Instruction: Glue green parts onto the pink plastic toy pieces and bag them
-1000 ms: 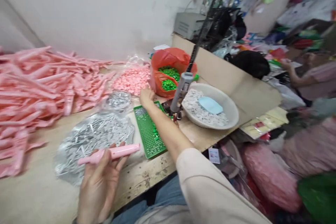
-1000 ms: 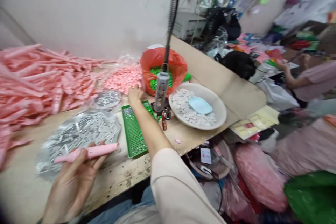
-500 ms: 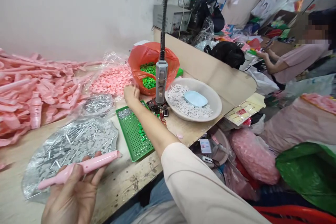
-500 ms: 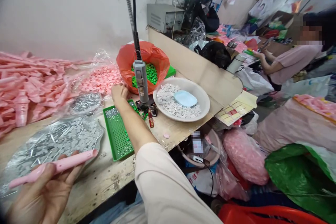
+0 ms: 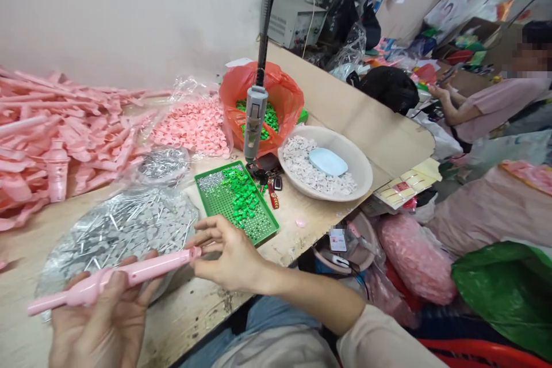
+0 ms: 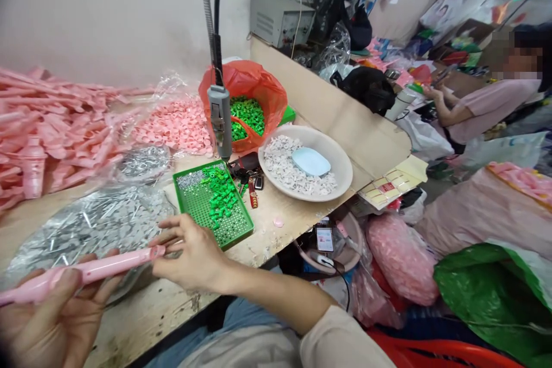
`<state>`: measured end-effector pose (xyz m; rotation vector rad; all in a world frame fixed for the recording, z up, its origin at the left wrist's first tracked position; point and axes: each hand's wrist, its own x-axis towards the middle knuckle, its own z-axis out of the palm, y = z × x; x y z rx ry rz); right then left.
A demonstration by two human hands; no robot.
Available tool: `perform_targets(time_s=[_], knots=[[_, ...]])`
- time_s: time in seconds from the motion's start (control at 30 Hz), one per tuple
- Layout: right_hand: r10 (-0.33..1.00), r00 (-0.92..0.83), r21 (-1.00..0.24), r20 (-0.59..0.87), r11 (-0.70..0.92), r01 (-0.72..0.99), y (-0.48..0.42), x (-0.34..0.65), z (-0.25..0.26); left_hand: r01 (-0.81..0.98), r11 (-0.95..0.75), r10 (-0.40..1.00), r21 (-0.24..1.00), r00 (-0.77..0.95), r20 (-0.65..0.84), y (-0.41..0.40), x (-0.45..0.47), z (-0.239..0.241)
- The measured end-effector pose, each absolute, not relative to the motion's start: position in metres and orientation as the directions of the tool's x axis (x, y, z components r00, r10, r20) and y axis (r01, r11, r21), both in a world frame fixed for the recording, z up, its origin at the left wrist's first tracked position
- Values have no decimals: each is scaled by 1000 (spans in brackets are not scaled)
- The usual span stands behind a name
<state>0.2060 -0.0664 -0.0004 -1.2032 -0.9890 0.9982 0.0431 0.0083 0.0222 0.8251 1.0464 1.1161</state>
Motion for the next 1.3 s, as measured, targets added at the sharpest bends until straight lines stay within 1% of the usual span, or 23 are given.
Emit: perform_targets(time_s=[0.03,0.1,0.2,0.27,0.43,0.53,0.63,0.7,0.77,0.8,0.87,0.93,1.0,1.03,1.07,1.1,1.13,1.17,1.2,1.23,1.27,1.3], knots=[[950,309,-983,49,101,-152,-70,203,-4,-319,253,967,913,105,-231,4,48,25],[933,358,-960,31,127,-248,-72,200,-9,-348,239,971,906,107,-215,-1,54,29],[929,369,-940,36,157,-303,-71,199,-12,-351,218,976,910,91,-198,-4,57,31],[927,374,-927,9,149,-345,-71,200,-11,-369,217,976,904,87,-199,-7,58,33],[896,390,-879,-211,2,-478,-74,196,-9,-422,220,975,879,93,-200,-16,59,32],[873,405,-858,-271,-28,-513,-75,193,-8,-430,207,978,879,81,-191,-20,59,29],[854,434,-854,-287,-23,-520,-74,189,-8,-428,165,986,889,39,-164,-27,59,29],[841,453,-857,-295,-23,-515,-73,185,-7,-411,126,991,903,16,-131,-34,60,30],[841,459,-871,-287,-30,-491,-76,179,-4,-368,58,998,928,-10,-66,-42,61,33],[848,460,-890,-262,-28,-455,-78,176,-2,-336,7,1000,942,-26,-17,-46,62,34],[880,446,-940,-162,-1,-340,-87,171,6,-269,-104,994,957,-64,90,-51,64,38],[923,381,-979,-56,24,-202,-95,173,15,-237,-167,984,957,-98,148,-51,64,40],[956,294,-999,19,27,-25,-98,186,21,-260,-112,993,959,-71,97,-46,63,42],[957,284,-994,55,26,107,-97,197,22,-287,-43,999,957,-25,37,-41,61,43],[950,296,-961,98,13,276,-95,210,21,-312,46,999,949,40,-35,-36,59,42],[938,317,-886,142,-22,463,-92,225,19,-326,145,987,934,113,-114,-30,57,41],[925,337,-769,175,-85,634,-89,240,16,-328,237,967,914,175,-188,-26,56,39],[917,353,-626,188,-165,763,-87,255,12,-318,322,940,892,222,-261,-22,55,37],[915,362,-482,177,-240,843,-85,267,8,-301,393,912,869,250,-326,-19,55,35],[917,368,-362,152,-295,884,-84,276,4,-280,453,884,846,264,-386,-17,55,34],[918,376,-281,129,-330,901,-83,283,0,-261,508,854,821,274,-441,-17,57,33],[915,385,-238,119,-350,906,-83,287,-3,-248,554,826,795,283,-487,-17,59,33]])
